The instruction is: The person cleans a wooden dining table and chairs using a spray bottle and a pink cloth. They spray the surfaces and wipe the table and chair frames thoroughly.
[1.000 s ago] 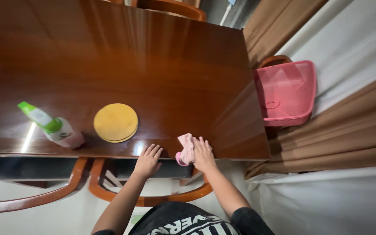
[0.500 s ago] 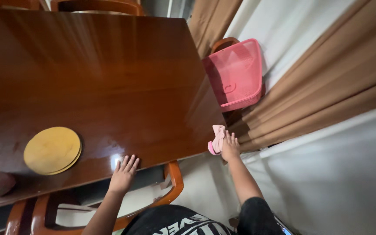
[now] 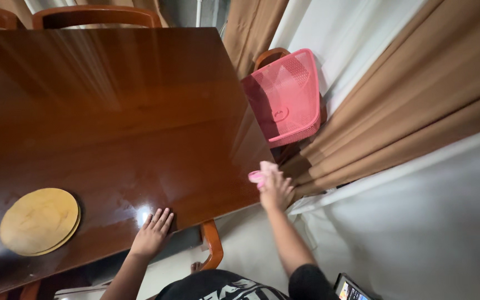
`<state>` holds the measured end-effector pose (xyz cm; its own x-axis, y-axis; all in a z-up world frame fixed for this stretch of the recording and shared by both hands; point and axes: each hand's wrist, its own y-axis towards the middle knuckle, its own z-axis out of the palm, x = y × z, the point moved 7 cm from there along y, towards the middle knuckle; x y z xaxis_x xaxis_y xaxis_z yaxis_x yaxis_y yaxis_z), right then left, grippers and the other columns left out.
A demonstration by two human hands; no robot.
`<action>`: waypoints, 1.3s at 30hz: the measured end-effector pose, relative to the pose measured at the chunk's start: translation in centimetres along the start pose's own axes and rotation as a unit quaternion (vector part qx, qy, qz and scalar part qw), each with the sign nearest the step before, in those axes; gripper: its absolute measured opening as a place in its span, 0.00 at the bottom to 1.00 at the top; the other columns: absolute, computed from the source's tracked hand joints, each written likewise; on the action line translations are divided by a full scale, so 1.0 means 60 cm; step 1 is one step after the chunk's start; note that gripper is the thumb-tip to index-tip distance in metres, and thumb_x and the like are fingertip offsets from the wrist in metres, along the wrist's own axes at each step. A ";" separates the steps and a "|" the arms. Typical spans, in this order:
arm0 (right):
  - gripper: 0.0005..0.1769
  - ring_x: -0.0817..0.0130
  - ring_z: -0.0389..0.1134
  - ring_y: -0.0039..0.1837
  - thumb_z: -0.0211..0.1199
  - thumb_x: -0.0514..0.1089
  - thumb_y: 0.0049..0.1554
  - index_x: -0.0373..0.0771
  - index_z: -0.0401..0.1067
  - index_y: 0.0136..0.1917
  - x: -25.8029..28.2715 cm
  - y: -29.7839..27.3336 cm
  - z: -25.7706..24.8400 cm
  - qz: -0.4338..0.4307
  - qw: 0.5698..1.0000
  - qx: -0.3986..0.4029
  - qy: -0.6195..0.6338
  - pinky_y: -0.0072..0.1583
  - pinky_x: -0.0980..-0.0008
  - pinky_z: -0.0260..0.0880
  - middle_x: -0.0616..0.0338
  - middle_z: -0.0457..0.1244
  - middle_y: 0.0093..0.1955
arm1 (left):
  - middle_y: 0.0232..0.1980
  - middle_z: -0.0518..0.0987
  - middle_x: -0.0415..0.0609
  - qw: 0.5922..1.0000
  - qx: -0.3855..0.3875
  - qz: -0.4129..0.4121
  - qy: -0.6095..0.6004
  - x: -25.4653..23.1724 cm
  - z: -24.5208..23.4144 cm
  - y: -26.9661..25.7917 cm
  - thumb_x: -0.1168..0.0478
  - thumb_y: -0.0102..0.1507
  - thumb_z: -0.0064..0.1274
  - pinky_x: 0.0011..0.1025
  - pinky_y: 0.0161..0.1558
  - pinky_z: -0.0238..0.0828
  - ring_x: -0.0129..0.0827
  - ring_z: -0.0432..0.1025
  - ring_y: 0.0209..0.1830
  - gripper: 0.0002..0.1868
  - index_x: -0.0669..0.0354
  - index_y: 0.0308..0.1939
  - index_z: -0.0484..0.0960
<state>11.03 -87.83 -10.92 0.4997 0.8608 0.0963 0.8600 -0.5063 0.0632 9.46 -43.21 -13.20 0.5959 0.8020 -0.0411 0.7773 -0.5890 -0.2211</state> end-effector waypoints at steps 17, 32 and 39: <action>0.26 0.53 0.67 0.67 0.69 0.45 0.49 0.41 0.71 0.61 0.245 -0.042 -0.101 -0.343 0.931 -0.078 0.102 0.66 0.51 0.63 0.51 0.68 0.62 | 0.82 0.49 0.42 0.993 -0.012 -0.076 -0.087 0.027 -0.041 0.055 0.37 0.67 0.40 0.44 0.78 0.37 0.42 0.41 0.82 0.37 0.43 0.77 0.56; 0.45 0.50 0.51 0.79 0.62 0.68 0.52 0.48 0.59 0.77 0.153 0.091 -0.054 -0.055 0.992 -0.105 -0.035 0.76 0.39 0.46 0.54 0.53 0.79 | 0.76 0.62 0.45 0.948 -0.127 -0.271 -0.108 0.168 0.010 -0.162 0.38 0.64 0.43 0.44 0.75 0.47 0.42 0.54 0.78 0.33 0.46 0.70 0.67; 0.47 0.51 0.50 0.79 0.65 0.64 0.50 0.43 0.59 0.76 0.355 -0.067 -0.009 -0.319 0.945 -0.070 0.004 0.76 0.42 0.44 0.52 0.55 0.77 | 0.72 0.69 0.49 0.925 -0.184 -0.302 -0.140 0.181 0.000 -0.246 0.42 0.64 0.48 0.44 0.72 0.52 0.45 0.59 0.74 0.29 0.52 0.63 0.76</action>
<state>18.17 -67.49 -8.57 -0.1175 0.9931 0.0022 0.9638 0.1135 0.2414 4.47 -25.80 -10.37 -0.0050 0.9599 -0.2802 0.9981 0.0220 0.0578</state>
